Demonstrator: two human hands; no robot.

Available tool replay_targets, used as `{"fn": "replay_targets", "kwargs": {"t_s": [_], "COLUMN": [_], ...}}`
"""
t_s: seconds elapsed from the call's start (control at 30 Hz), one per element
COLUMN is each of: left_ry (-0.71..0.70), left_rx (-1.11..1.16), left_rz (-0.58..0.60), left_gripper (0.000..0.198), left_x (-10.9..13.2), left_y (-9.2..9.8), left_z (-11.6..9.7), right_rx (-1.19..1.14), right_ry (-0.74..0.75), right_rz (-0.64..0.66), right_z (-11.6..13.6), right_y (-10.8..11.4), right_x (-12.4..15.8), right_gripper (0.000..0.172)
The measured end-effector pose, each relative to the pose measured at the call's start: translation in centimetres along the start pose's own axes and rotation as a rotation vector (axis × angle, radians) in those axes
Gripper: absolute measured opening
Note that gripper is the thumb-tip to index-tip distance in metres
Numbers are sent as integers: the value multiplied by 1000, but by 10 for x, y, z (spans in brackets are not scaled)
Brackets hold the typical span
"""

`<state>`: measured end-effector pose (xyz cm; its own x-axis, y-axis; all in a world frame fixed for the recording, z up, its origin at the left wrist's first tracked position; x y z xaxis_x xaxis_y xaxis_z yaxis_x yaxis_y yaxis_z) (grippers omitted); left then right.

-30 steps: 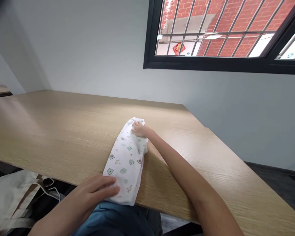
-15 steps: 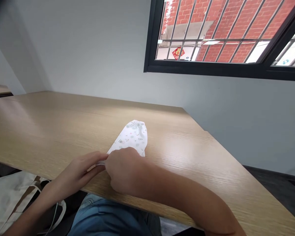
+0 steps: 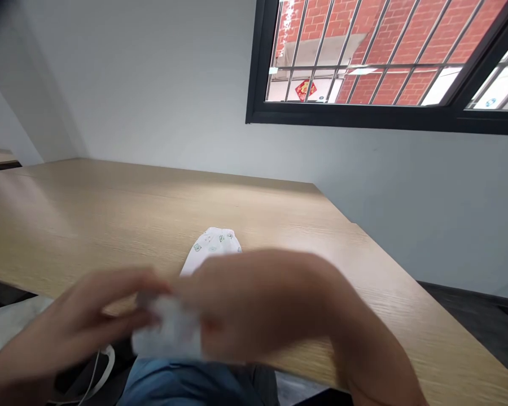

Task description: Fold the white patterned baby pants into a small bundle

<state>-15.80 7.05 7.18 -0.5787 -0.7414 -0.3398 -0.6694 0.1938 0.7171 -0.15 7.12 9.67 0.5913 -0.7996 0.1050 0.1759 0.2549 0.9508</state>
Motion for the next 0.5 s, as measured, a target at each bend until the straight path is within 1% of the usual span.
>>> {"fn": "replay_targets", "kwargs": {"t_s": [0.03,0.07,0.1,0.13,0.17,0.23,0.3,0.37,0.43,0.5], "left_ry": [-20,-34,-47,-46,-20,19,45,54,50,44], "left_rx": [1,-18,-29,-24,-5,1,3,11,35,76], "left_rz": [-50,-59,-65,-53,-8,33,55,52,25,-32], "left_gripper": [18,20,23,25,27,28,27,27,28,30], "left_x": [-21,-43,-65,-86,-104,-130,-141,-142,-140,-138], "left_y": [5,7,6,3,-3,-18,-32,-42,-47,-45], "left_z": [5,13,23,36,52,86,116,136,144,143], "right_rx": [-32,-54,-66,-63,-57,-66,-102,-122,-122,-81], "right_ry": [50,64,38,-10,-63,-149,-190,-203,-206,-201], "right_rz": [68,42,-12,-43,-58,-77,-77,-54,-42,-81], "right_z": [-4,-12,-26,-42,-60,-94,-119,-134,-139,-136], "right_y": [12,27,40,47,48,36,16,-1,-7,-1], "right_x": [-14,-30,-47,-64,-80,-108,-128,-138,-140,-137], "right_gripper": [6,8,11,13,18,23,20,14,12,14]}}
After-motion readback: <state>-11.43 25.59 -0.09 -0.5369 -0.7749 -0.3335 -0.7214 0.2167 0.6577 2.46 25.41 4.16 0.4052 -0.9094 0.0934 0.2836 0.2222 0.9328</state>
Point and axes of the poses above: each hand's wrist, its own x-axis away from the middle knuckle, its own y-axis out of the back of the hand, z = x × y, the point moved 6 cm from there along -x, towards the middle knuckle, and after that the axes turned 2 degrees about x, right-handed, at the moved point
